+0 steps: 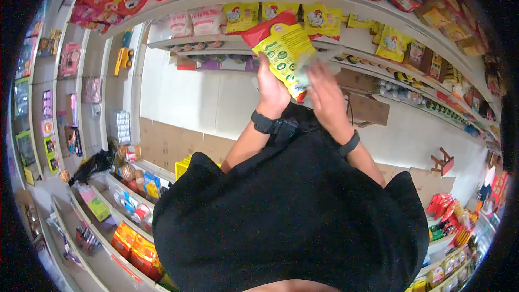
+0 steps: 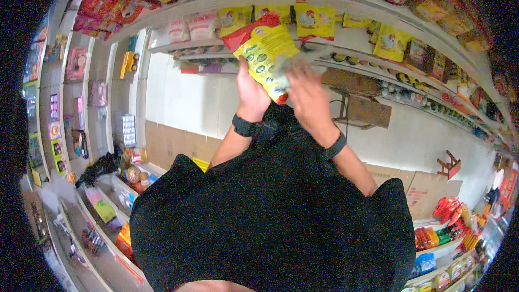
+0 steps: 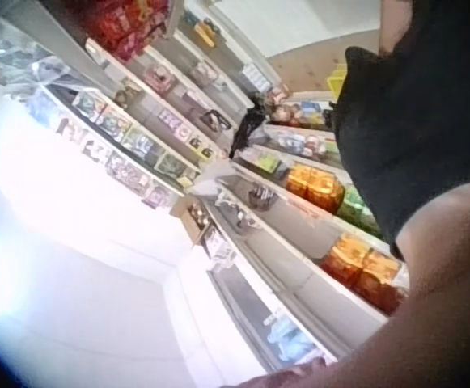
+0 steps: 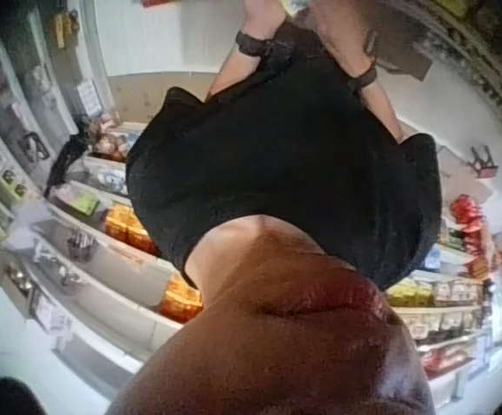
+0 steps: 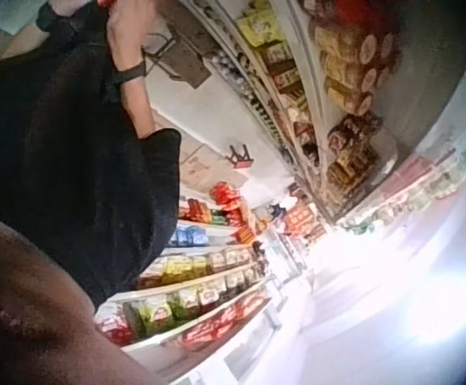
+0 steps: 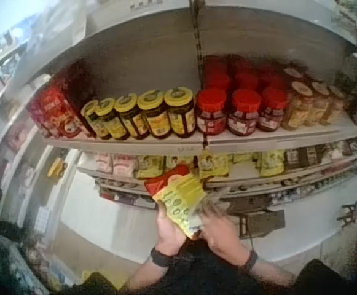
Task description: The person cleans packets of seasonings with a cloth by hand, handling them one at a time before returning them to the shelf.
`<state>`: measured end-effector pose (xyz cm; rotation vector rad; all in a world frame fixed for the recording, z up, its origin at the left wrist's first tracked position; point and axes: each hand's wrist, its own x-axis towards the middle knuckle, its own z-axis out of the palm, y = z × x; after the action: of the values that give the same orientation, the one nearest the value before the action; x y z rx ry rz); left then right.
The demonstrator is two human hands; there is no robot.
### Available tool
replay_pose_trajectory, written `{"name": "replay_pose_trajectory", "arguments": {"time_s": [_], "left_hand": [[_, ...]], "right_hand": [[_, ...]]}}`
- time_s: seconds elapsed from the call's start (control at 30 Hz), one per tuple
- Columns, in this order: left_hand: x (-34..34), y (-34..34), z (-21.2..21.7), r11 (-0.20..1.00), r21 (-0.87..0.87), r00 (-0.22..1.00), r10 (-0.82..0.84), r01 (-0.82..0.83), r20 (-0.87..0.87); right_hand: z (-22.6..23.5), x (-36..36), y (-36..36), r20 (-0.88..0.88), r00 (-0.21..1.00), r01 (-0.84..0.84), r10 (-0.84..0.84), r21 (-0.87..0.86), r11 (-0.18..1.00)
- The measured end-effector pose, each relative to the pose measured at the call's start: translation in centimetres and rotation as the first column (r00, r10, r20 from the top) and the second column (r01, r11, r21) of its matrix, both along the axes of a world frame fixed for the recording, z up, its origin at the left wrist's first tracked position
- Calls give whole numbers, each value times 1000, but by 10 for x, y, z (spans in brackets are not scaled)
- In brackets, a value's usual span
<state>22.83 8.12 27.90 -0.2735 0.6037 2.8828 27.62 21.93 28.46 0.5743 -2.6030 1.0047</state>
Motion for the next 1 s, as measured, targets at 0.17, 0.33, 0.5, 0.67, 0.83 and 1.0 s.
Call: {"name": "replay_pose_trajectory", "arguments": {"time_s": [0.17,0.33,0.5,0.67,0.83,1.0], "left_hand": [[5,-15,-38,1000,4,999,-27,28,-46],[20,-2,-7,991,-129,986,46,-25,160],[19,5,-14,961,-275,999,29,-20,29],[20,29,-2,656,-752,947,-280,68,-159],[-7,44,-67,471,-855,832,-369,-216,-414],[-8,55,-52,178,-920,826,-407,-348,-391]], "right_hand": [[-2,-2,-11,-101,995,-9,-9,-183,983],[-1,-3,-11,214,949,-100,230,-488,867],[1,-14,3,469,883,217,-24,-364,906],[-41,-30,18,547,828,265,-122,-191,945],[-65,-33,45,761,621,244,186,-414,877],[-56,-37,45,712,694,306,104,-423,853]]}}
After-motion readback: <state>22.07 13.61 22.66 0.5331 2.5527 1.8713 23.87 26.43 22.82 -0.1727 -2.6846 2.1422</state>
